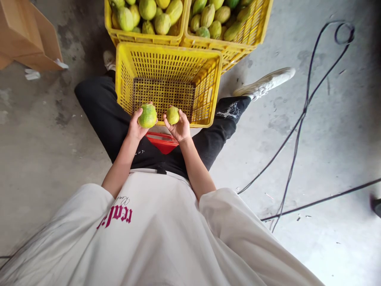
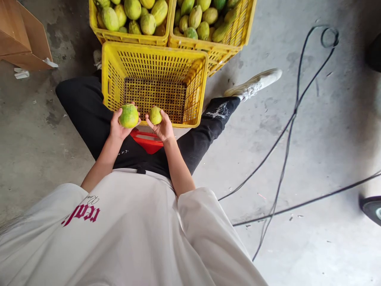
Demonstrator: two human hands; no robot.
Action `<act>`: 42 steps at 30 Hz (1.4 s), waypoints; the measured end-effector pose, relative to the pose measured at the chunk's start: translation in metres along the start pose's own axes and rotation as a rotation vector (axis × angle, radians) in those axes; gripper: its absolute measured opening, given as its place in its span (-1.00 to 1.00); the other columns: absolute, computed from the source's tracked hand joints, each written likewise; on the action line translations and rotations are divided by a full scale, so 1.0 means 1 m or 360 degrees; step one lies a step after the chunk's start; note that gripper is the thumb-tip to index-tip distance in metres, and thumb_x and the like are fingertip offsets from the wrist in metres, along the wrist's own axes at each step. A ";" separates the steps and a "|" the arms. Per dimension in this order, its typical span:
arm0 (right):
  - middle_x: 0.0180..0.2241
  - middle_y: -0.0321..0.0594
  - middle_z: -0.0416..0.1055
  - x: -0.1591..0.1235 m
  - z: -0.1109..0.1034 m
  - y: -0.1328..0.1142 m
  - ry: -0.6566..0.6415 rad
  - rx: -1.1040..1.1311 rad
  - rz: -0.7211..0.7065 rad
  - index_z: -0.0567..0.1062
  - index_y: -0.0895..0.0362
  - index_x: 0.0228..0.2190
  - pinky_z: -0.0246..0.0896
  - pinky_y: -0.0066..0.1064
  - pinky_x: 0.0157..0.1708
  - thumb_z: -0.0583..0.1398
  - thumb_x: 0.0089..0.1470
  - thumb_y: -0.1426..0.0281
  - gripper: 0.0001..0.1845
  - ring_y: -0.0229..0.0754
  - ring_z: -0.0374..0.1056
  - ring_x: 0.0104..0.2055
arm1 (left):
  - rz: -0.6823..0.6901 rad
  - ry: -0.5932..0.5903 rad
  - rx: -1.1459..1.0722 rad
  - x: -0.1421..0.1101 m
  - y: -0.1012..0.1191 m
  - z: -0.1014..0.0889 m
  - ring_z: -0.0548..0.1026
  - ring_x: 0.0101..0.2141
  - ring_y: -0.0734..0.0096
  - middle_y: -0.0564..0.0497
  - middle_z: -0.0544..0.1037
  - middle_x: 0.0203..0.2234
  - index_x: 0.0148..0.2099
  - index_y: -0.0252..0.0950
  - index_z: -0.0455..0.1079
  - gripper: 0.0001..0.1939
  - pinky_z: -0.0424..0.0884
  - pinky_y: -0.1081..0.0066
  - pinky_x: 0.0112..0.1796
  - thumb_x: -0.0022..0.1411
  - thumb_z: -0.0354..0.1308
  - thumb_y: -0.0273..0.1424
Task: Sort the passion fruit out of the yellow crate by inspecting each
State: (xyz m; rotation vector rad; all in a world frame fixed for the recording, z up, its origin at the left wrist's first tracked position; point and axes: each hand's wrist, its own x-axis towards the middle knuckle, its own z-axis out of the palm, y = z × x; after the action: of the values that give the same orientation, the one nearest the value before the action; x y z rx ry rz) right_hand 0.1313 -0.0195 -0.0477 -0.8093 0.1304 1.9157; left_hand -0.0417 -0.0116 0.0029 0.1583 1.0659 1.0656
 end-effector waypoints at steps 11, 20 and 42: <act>-0.26 -0.37 0.55 -0.005 0.015 0.000 0.0014 -0.0195 -0.0073 0.40 -0.03 -0.16 0.35 -0.55 -0.56 0.27 0.27 0.32 -0.85 -0.27 0.47 -0.39 | -0.0032 0.0022 0.0012 -0.002 -0.001 -0.001 0.56 0.27 0.09 -0.10 0.68 -0.03 -0.12 -0.18 0.50 -0.78 0.62 0.20 0.13 0.43 0.04 -0.28; -0.24 -0.26 0.60 -0.001 0.008 0.000 -0.0024 -0.0125 0.0003 0.42 0.00 -0.14 0.53 -0.39 -0.43 0.19 0.29 0.20 -0.82 -0.13 0.56 -0.26 | -0.0047 -0.0019 0.0031 0.002 -0.001 -0.006 0.59 0.24 0.00 -0.10 0.70 -0.06 -0.07 -0.21 0.50 -0.70 0.62 0.14 0.15 0.45 0.10 -0.11; -0.25 -0.26 0.62 0.004 0.009 0.003 0.0123 -0.0147 0.0008 0.48 0.05 -0.14 0.61 -0.48 -0.31 0.12 0.52 0.18 -0.76 -0.22 0.60 -0.21 | -0.0120 0.0166 -0.0005 0.015 -0.006 -0.008 0.69 -0.01 0.32 -0.07 0.69 -0.07 -0.08 -0.18 0.56 -0.56 0.64 0.50 -0.15 0.62 -0.07 -0.09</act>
State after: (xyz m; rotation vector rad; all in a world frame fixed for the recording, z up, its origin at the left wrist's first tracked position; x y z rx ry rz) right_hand 0.1235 -0.0142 -0.0441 -0.9461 0.0920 1.9069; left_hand -0.0430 -0.0062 -0.0145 0.0598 1.1551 1.0165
